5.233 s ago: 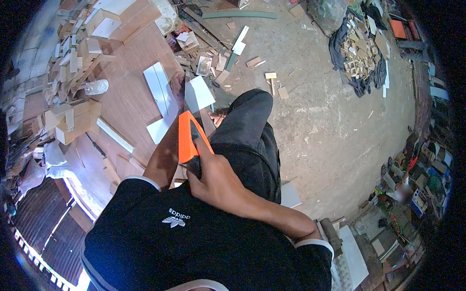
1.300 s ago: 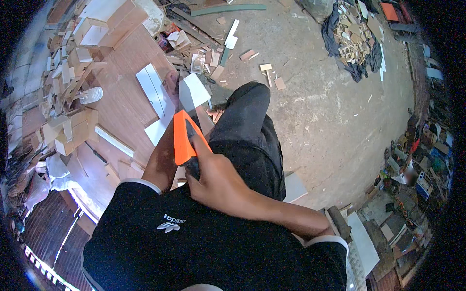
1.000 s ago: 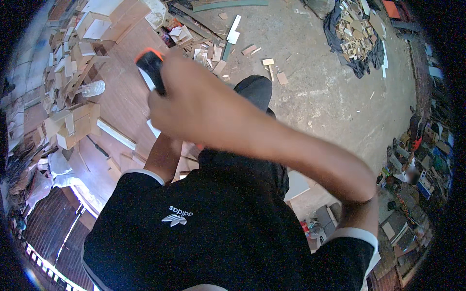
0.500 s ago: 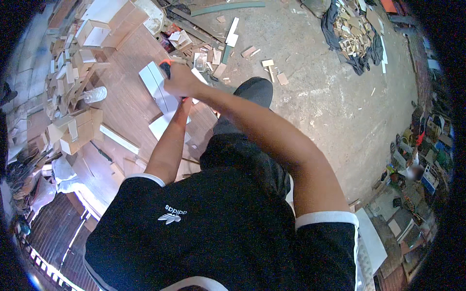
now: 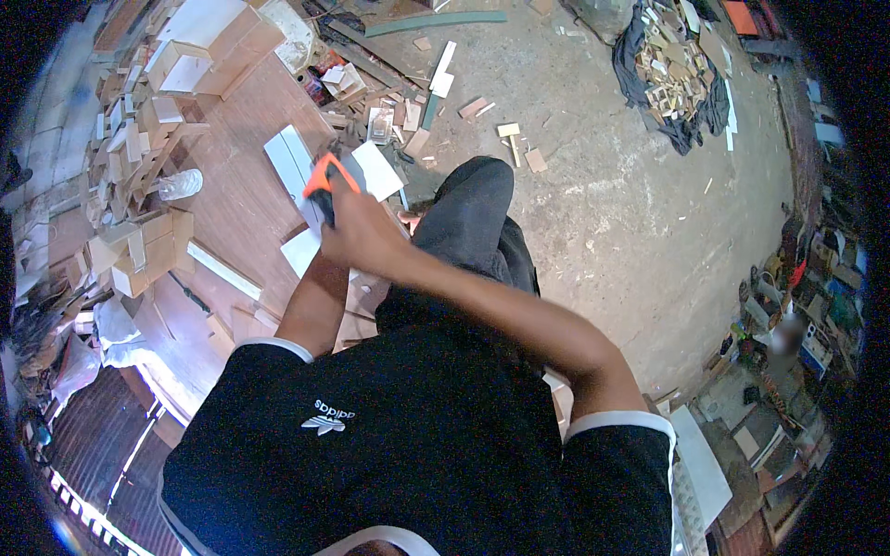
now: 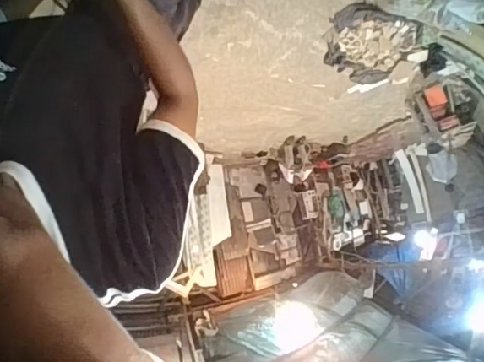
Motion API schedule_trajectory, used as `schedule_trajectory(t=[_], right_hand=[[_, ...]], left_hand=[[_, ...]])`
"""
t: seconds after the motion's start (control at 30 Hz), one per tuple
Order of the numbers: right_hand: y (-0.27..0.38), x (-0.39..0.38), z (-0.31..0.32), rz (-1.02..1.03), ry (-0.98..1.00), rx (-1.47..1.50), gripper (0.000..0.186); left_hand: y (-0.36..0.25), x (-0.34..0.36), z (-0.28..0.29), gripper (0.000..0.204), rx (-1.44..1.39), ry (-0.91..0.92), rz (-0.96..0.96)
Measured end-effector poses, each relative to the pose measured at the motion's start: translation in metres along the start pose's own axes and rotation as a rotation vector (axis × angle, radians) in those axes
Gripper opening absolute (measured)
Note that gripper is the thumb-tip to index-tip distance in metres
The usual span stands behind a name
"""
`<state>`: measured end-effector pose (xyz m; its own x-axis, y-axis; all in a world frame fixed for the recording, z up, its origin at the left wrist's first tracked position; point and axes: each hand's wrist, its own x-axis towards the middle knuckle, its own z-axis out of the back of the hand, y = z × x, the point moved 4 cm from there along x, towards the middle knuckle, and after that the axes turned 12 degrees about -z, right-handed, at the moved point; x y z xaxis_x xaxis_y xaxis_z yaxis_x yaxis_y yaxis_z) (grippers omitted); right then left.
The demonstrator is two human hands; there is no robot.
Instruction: Use a hand saw to cut a small block of wood on a workshop table.
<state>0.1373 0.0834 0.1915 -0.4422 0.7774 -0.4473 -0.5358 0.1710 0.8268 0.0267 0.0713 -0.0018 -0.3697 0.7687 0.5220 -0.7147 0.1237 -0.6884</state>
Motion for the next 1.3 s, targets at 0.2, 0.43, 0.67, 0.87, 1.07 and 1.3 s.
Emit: schedule_trajectory(t=[0.2,0.43,0.67,0.87,1.07,1.3], right_hand=[[0.027,-0.108,0.038,-0.142,0.199,0.223,0.040],[-0.043,-0.045,-0.003,0.073,0.092,0.129,0.054],[-0.007,-0.112,0.030,-0.102,0.137,0.148,0.057],[-0.044,-0.073,0.012,-0.049,0.108,0.173,0.043],[-0.026,-0.111,0.021,-0.009,0.117,0.205,0.041],[-0.041,-0.066,0.015,-0.052,0.110,0.136,0.052]], left_hand=[[0.017,0.013,-0.006,0.034,0.000,-0.026,0.017],[0.049,0.007,-0.019,0.033,0.080,0.037,0.084],[0.006,0.022,-0.009,0.030,0.098,0.052,0.279],[0.020,0.018,-0.004,0.030,0.085,0.033,0.332],[0.015,0.016,-0.009,0.030,0.085,0.022,0.382],[0.015,0.021,-0.008,0.035,0.068,0.042,0.261]])
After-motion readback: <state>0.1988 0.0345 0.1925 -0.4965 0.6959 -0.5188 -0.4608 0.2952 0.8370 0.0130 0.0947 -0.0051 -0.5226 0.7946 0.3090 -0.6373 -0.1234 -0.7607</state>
